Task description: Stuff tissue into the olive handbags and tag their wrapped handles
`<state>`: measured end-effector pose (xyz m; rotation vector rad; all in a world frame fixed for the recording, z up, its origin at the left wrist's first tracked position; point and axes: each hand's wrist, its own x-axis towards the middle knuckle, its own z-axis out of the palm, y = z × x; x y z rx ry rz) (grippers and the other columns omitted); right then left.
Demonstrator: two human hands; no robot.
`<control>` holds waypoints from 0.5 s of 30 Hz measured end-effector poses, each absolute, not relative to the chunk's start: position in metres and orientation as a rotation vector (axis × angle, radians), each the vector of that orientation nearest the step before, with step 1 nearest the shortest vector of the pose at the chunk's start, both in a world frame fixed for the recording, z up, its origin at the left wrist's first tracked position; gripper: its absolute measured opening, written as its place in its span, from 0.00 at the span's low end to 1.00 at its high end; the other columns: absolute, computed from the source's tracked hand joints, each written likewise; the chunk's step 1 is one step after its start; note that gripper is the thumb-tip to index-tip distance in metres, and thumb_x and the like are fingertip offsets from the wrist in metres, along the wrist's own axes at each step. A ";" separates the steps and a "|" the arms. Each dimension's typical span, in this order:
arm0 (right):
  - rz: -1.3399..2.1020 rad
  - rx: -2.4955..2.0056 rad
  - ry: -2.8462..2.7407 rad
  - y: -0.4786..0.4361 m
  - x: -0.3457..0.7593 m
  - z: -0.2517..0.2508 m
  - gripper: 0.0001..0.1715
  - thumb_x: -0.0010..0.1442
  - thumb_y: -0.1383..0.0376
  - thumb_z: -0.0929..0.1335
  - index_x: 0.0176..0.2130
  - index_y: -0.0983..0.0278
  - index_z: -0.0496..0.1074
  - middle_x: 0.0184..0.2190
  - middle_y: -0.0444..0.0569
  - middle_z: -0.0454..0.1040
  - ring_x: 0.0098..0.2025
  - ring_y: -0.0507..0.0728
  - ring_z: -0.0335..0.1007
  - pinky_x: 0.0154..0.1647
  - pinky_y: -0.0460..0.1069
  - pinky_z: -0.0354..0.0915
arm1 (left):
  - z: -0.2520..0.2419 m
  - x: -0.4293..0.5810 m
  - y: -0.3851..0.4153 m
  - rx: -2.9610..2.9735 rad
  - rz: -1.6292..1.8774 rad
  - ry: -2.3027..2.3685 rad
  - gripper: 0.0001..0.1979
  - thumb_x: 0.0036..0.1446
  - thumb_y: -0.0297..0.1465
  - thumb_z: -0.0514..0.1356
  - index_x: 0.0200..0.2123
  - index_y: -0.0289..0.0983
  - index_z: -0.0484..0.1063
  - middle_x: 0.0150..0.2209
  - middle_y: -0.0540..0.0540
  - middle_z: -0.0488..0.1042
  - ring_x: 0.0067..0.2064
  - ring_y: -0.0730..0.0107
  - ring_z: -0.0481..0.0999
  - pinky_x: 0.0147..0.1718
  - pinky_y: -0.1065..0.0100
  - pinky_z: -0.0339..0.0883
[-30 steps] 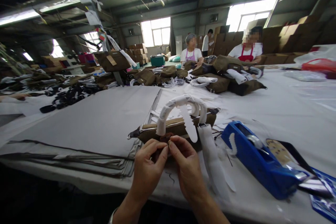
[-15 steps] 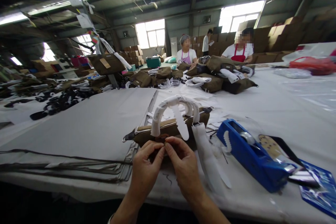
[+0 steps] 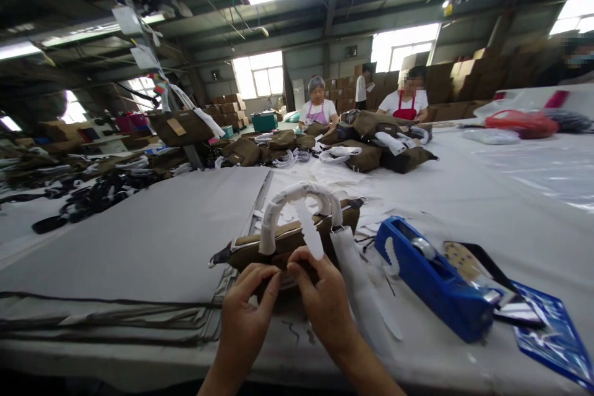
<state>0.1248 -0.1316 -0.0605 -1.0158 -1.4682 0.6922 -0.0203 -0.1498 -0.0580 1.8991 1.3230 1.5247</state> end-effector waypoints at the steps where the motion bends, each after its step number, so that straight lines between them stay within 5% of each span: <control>1: 0.673 -1.023 -1.461 -0.134 0.128 -0.059 0.07 0.65 0.61 0.68 0.36 0.61 0.72 0.33 0.44 0.73 0.34 0.54 0.70 0.36 0.47 0.67 | -0.061 -0.023 -0.151 1.911 1.580 1.342 0.05 0.64 0.28 0.60 0.39 0.41 0.76 0.37 0.50 0.75 0.40 0.72 0.76 0.39 0.74 0.69; 4: 0.482 -1.092 -1.404 -0.138 0.150 -0.054 0.08 0.65 0.58 0.69 0.40 0.60 0.73 0.32 0.44 0.73 0.31 0.54 0.71 0.34 0.48 0.68 | -0.079 -0.036 -0.158 1.873 1.903 1.475 0.10 0.63 0.28 0.61 0.47 0.42 0.74 0.48 0.47 0.75 0.49 0.68 0.75 0.45 0.71 0.70; 7: 0.181 -1.233 -1.279 -0.125 0.193 -0.048 0.13 0.63 0.54 0.70 0.43 0.59 0.73 0.37 0.47 0.76 0.34 0.56 0.73 0.39 0.51 0.70 | -0.107 -0.054 -0.164 1.588 2.123 1.594 0.11 0.58 0.32 0.65 0.45 0.40 0.74 0.49 0.44 0.73 0.46 0.65 0.76 0.45 0.68 0.72; 10: 0.200 -1.343 -1.254 -0.089 0.238 -0.045 0.25 0.62 0.50 0.69 0.54 0.58 0.70 0.55 0.54 0.72 0.49 0.64 0.72 0.53 0.61 0.67 | -0.133 -0.066 -0.160 1.211 1.891 1.688 0.24 0.53 0.44 0.68 0.49 0.39 0.70 0.53 0.40 0.72 0.48 0.57 0.77 0.49 0.56 0.73; 12: 0.385 -1.332 -1.345 -0.061 0.258 -0.044 0.40 0.57 0.48 0.72 0.63 0.58 0.63 0.66 0.57 0.60 0.64 0.69 0.61 0.62 0.65 0.60 | -0.141 -0.066 -0.151 1.107 1.727 1.653 0.36 0.52 0.51 0.65 0.58 0.40 0.63 0.61 0.35 0.66 0.59 0.46 0.71 0.56 0.47 0.68; 15: 0.621 -1.290 -1.470 -0.034 0.269 -0.043 0.48 0.53 0.48 0.74 0.65 0.61 0.61 0.61 0.62 0.68 0.61 0.70 0.67 0.55 0.64 0.68 | -0.139 -0.060 -0.141 1.114 1.601 1.573 0.42 0.57 0.54 0.59 0.68 0.42 0.51 0.66 0.34 0.61 0.69 0.45 0.57 0.62 0.45 0.60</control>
